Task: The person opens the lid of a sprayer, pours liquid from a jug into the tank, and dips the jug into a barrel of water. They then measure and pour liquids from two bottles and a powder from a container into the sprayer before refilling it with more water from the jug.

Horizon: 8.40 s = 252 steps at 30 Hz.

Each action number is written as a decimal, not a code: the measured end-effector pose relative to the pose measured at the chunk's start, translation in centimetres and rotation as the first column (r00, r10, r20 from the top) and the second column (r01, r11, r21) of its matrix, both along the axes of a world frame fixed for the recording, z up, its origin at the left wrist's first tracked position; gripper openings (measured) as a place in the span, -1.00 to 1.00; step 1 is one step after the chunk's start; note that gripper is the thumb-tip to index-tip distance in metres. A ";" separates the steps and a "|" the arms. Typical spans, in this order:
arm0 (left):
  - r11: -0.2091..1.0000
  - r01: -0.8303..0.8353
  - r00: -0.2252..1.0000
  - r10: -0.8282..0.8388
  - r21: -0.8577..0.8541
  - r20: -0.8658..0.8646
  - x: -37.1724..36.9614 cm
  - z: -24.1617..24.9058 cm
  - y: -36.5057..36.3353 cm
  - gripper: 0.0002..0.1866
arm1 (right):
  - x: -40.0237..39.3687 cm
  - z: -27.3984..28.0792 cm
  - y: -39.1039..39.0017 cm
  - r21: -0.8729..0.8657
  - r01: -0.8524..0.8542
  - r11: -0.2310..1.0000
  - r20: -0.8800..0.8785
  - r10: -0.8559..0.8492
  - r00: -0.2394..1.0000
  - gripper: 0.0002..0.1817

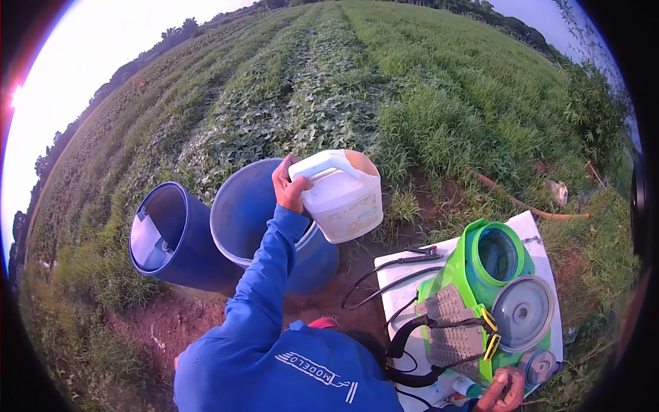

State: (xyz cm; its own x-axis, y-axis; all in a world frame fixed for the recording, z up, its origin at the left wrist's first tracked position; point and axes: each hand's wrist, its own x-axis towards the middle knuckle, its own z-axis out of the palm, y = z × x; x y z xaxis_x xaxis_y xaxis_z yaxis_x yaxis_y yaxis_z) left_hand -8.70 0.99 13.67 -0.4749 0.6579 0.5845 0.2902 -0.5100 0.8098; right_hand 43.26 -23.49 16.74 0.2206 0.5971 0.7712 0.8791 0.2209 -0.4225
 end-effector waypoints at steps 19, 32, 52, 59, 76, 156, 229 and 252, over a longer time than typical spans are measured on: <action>0.998 0.069 0.996 -0.069 -0.012 0.055 0.0 0.2 1.6 -0.66 | -1.3 1.5 0.4 0.016 0.021 1.000 0.044 -0.021 0.999 -0.64; 0.991 0.107 0.994 -0.109 -0.080 -0.014 0.8 -0.2 3.0 -0.63 | -1.1 1.1 0.4 0.016 -0.004 1.000 0.003 0.004 1.000 -0.58; 0.989 0.124 0.992 -0.125 -0.085 -0.006 3.3 -0.1 2.3 -0.68 | -1.5 1.6 1.3 0.124 -0.029 0.992 0.131 0.013 0.991 -0.63; 0.991 0.134 0.978 -0.131 -0.005 0.164 -0.4 -0.6 2.1 -0.64 | -0.4 0.2 0.0 0.025 0.013 1.000 0.143 -0.017 0.990 -0.63; 0.973 0.225 0.967 -0.216 -0.052 0.139 3.4 -0.8 3.7 -0.65 | -1.8 1.0 0.2 -0.086 -0.121 0.989 -0.175 0.105 0.979 -0.71; 0.550 0.733 -0.453 -0.044 -0.400 -0.891 33.9 26.1 0.1 -0.49 | -1.5 0.8 2.0 0.112 0.025 0.993 -0.015 -0.024 1.000 -0.75; 0.797 0.512 0.813 -0.330 0.321 -0.479 6.0 3.9 9.7 -0.65 | -2.8 -2.1 2.0 -0.041 0.439 0.898 -0.017 -0.440 0.898 -0.71; 0.582 -0.482 0.845 0.110 -0.655 -0.523 -30.8 -30.1 5.3 -0.58 | 4.8 -6.1 8.3 -0.104 0.582 0.806 0.502 -0.463 0.731 -0.40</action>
